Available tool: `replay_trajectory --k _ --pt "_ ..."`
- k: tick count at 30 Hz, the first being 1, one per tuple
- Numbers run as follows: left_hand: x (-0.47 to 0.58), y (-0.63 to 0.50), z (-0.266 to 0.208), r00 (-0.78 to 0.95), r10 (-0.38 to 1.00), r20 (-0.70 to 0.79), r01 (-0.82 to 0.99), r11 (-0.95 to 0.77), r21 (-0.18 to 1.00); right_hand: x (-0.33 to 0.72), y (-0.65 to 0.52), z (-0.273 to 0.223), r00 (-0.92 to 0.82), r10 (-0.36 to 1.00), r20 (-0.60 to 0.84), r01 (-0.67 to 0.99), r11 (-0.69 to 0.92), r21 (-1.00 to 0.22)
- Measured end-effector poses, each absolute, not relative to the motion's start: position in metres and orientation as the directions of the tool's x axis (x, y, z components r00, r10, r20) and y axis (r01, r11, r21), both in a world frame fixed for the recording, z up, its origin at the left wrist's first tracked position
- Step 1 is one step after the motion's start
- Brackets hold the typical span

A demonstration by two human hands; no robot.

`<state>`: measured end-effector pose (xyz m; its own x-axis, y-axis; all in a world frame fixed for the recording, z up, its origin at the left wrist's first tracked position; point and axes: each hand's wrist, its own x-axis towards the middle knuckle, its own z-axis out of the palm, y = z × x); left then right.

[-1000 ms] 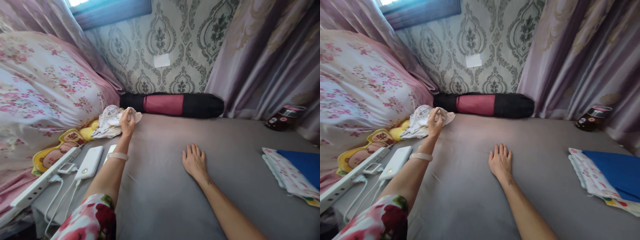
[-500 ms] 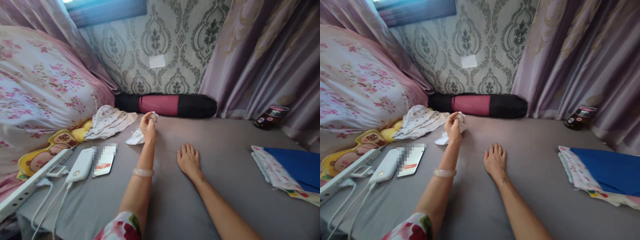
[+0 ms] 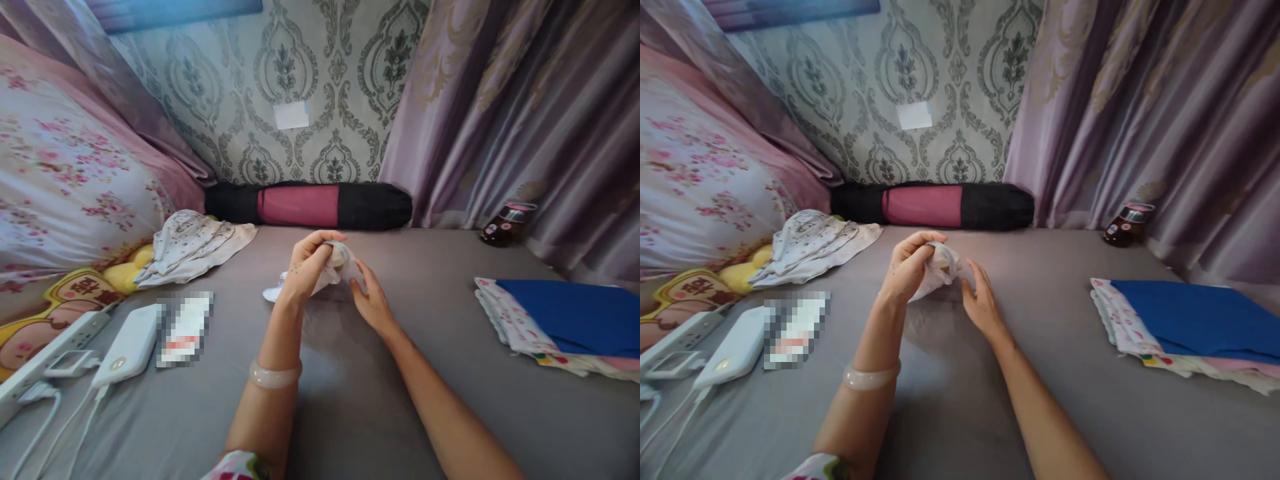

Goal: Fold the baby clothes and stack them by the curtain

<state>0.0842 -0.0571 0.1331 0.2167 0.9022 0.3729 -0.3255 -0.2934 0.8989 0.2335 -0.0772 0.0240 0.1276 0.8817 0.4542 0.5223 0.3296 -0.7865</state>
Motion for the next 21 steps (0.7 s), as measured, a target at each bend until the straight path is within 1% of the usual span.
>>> replay_trajectory --k 2,4,6,9,11,13,15,17,19,21 --pt "0.082 -0.07 0.148 0.246 0.885 0.396 -0.27 -0.33 0.905 0.232 -0.08 0.038 0.074 0.867 0.492 0.449 0.412 -0.793" --pt "0.079 -0.077 0.156 0.234 0.872 0.43 -0.223 -0.382 0.897 0.234 -0.083 0.051 -0.003 0.858 0.513 0.382 0.475 -0.792" --pt "0.074 -0.078 0.158 0.194 0.861 0.47 -0.17 -0.442 0.881 0.242 -0.084 0.062 -0.063 0.861 0.505 0.345 0.493 -0.798" --pt "0.065 -0.069 0.153 0.132 0.839 0.528 -0.047 -0.527 0.849 0.264 -0.087 0.078 -0.056 0.887 0.459 0.385 0.443 -0.81" --pt "0.062 -0.061 0.147 0.114 0.814 0.57 0.042 -0.577 0.816 0.279 -0.094 0.092 -0.007 0.899 0.439 0.452 0.394 -0.8" --pt "0.062 -0.056 0.143 0.121 0.784 0.609 0.093 -0.62 0.779 0.289 -0.106 0.111 0.046 0.89 0.454 0.525 0.365 -0.769" --pt "0.064 -0.053 0.14 0.153 0.761 0.63 0.085 -0.645 0.759 0.294 -0.12 0.131 0.086 0.866 0.493 0.599 0.351 -0.72" --pt "0.068 -0.052 0.137 0.203 0.75 0.63 0.03 -0.648 0.761 0.298 -0.133 0.148 0.138 0.845 0.516 0.647 0.317 -0.693" --pt "0.073 -0.05 0.132 0.263 0.744 0.614 -0.041 -0.627 0.778 0.304 -0.141 0.156 0.146 0.865 0.48 0.676 0.267 -0.687" --pt "0.079 -0.047 0.123 0.327 0.747 0.579 -0.095 -0.584 0.806 0.316 -0.141 0.154 0.099 0.92 0.38 0.711 0.201 -0.674"
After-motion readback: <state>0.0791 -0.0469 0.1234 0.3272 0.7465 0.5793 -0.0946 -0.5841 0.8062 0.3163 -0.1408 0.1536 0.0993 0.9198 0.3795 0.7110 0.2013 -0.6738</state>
